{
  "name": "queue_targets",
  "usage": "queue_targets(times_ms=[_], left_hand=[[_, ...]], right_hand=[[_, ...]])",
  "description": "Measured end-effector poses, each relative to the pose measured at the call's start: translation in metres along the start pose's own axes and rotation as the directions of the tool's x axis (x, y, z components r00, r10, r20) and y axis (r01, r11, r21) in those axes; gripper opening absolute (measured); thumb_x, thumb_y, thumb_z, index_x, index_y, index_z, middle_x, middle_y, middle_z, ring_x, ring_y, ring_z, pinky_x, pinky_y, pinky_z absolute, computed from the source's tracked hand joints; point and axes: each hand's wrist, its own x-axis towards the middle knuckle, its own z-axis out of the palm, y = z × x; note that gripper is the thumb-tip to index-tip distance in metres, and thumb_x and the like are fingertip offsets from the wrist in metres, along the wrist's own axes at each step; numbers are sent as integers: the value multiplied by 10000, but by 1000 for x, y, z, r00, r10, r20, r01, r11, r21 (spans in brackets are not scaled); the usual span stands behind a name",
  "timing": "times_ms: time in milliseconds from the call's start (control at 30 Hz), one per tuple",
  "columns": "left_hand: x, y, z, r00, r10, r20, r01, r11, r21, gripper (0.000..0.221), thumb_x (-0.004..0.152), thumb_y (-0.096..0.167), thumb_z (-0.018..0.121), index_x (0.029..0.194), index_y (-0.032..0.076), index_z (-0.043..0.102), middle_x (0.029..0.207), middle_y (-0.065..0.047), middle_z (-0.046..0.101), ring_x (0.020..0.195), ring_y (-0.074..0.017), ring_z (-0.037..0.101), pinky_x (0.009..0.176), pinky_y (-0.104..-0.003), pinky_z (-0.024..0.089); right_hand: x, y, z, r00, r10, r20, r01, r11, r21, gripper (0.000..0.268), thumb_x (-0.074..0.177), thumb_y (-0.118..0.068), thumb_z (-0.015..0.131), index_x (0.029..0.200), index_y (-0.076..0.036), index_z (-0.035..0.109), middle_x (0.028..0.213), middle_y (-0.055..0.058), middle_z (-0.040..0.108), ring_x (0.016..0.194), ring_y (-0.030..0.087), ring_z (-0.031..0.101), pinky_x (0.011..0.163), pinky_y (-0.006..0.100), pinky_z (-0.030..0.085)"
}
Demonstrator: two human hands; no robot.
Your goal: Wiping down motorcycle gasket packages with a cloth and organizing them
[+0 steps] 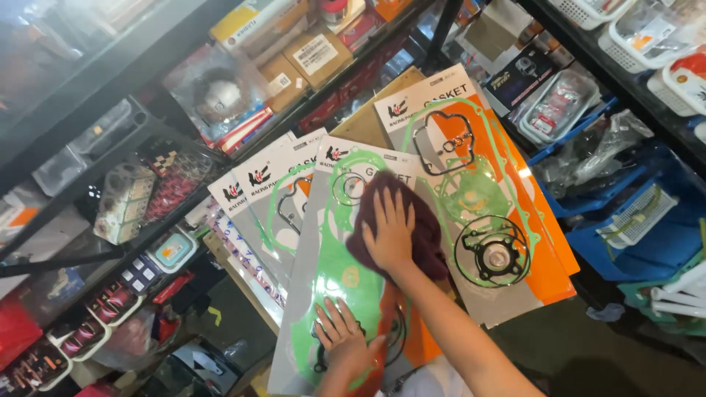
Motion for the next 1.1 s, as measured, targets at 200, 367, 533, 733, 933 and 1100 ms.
queue_targets(times_ms=[200, 367, 533, 733, 933, 1100], left_hand=[[5, 4, -24, 1000, 4, 22, -2, 997, -80, 1387, 794, 818, 555, 1527, -194, -46, 1589, -465, -139, 1454, -647, -117, 1119, -708, 1], [1, 1, -10, 999, 6, -34, -5, 999, 39, 1488, 646, 819, 603, 1516, -198, -48, 1590, -470, -138, 1461, -645, -141, 1112, -696, -22], [10, -1, -5, 982, 44, -182, -20, 991, 130, 1541, 534, 843, 594, 1522, -192, 21, 1623, -448, -51, 1489, -619, -30, 1134, -667, 66], [8, 7, -20, 994, -38, -105, 41, 999, 29, 1477, 618, 827, 591, 1559, -155, 17, 1629, -419, -37, 1506, -586, -25, 1171, -665, 65], [3, 1, -5, 999, -16, -50, 18, 999, 36, 1499, 608, 798, 621, 1542, -161, -53, 1608, -436, -126, 1486, -594, -104, 1155, -653, 3], [-5, -10, 28, 996, 83, 28, -83, 997, -3, 1428, 578, 668, 657, 1431, -255, -23, 1521, -552, -240, 1401, -712, -269, 1045, -750, -86]], right_hand=[[-30, -18, -17, 998, -5, 55, 3, 1000, 29, 690, 923, -307, 636, 1509, -3, 437, 1595, 218, 411, 1506, 436, 319, 1202, 628, 187], [-85, -44, -41, 996, -63, 58, 60, 997, 53, 713, 888, -314, 626, 1508, -9, 452, 1603, 181, 412, 1492, 433, 342, 1200, 610, 227], [-64, -42, -48, 997, -72, 37, 69, 994, 89, 773, 831, -319, 656, 1510, -16, 444, 1617, 171, 393, 1511, 409, 319, 1206, 591, 210], [-1, -19, -7, 998, 50, 43, -53, 995, 83, 766, 910, -334, 595, 1552, 21, 373, 1650, 223, 313, 1537, 417, 245, 1221, 577, 152], [-15, -30, -24, 998, 29, -55, -27, 999, 34, 719, 934, -318, 597, 1515, 60, 409, 1623, 261, 337, 1518, 450, 274, 1226, 608, 180], [-97, -47, -74, 990, -121, 75, 103, 973, 208, 660, 870, -276, 650, 1425, 54, 512, 1577, 240, 418, 1491, 439, 326, 1196, 570, 228]])
